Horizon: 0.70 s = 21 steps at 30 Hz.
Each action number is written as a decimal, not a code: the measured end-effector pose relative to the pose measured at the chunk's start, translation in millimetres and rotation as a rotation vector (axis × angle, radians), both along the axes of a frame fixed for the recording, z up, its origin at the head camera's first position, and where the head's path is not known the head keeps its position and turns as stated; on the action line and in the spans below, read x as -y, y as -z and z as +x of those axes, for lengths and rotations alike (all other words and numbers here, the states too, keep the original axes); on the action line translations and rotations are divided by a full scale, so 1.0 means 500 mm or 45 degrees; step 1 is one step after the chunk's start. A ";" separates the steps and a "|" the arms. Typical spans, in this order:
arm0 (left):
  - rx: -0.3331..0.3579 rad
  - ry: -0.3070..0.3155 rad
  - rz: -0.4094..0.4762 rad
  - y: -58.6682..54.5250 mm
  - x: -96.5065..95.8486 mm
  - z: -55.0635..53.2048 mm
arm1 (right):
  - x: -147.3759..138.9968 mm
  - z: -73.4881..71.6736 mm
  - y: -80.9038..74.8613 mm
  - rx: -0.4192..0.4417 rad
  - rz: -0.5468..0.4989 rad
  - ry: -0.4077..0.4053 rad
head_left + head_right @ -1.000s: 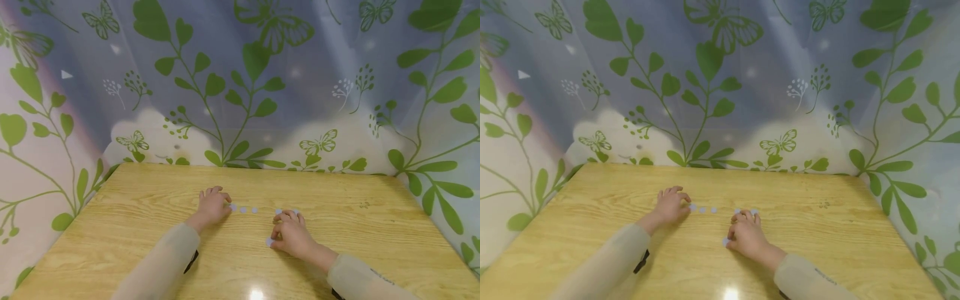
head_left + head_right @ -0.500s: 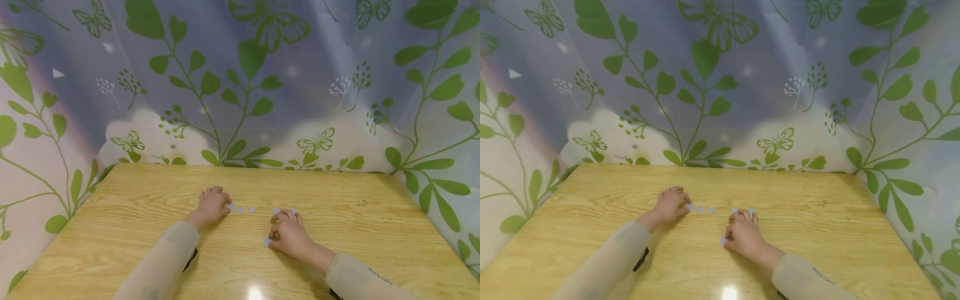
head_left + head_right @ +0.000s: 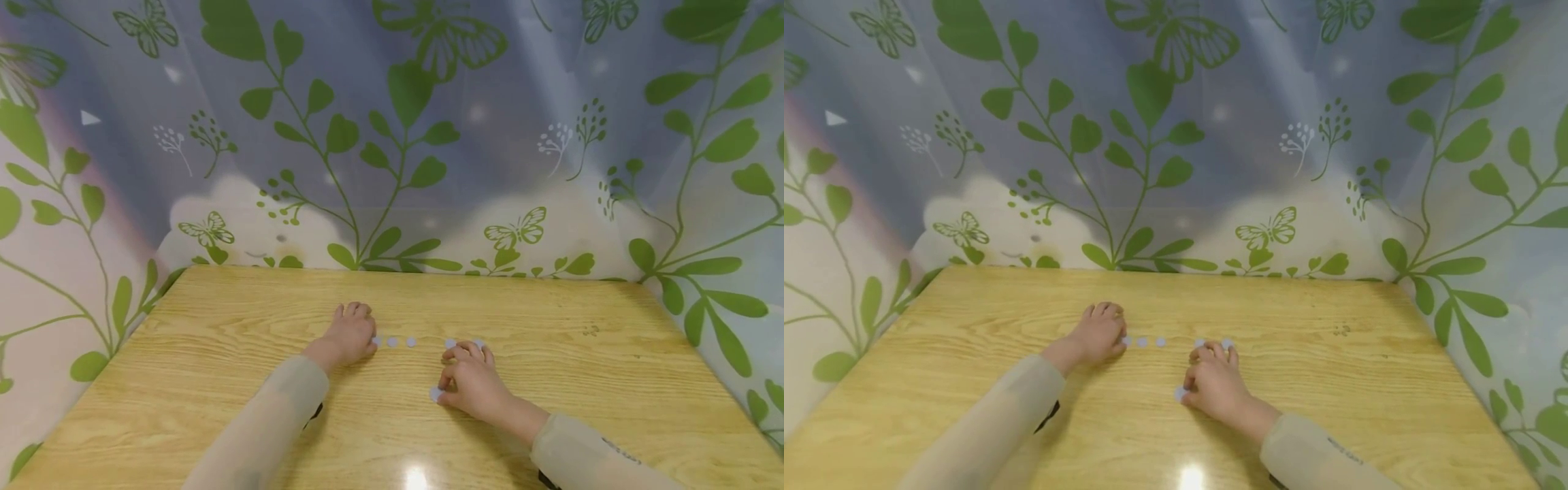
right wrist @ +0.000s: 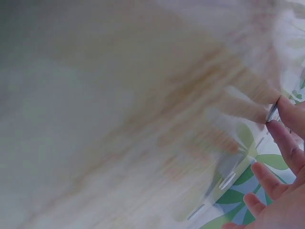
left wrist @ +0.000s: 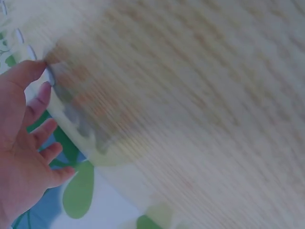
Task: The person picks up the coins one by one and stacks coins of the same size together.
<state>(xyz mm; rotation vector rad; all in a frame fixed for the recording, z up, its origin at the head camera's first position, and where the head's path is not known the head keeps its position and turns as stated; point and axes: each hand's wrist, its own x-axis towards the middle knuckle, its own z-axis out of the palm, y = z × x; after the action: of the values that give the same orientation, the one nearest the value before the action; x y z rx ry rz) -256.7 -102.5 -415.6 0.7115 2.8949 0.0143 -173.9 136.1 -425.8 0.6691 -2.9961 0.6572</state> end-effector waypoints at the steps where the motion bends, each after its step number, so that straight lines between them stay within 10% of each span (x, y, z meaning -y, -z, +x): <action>1: 0.017 -0.005 -0.007 -0.003 -0.001 0.001 | 0.000 0.000 0.001 0.000 0.000 -0.001; 21: 0.279 -0.178 0.431 -0.025 0.030 0.013 | 0.000 0.000 0.002 -0.014 0.002 -0.005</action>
<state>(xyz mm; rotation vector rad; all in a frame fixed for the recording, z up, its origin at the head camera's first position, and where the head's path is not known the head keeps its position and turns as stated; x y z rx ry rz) -250.0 -117.6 -402.8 0.5138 2.7487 0.5725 -174.1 136.3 -427.0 0.6764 -2.9866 0.6495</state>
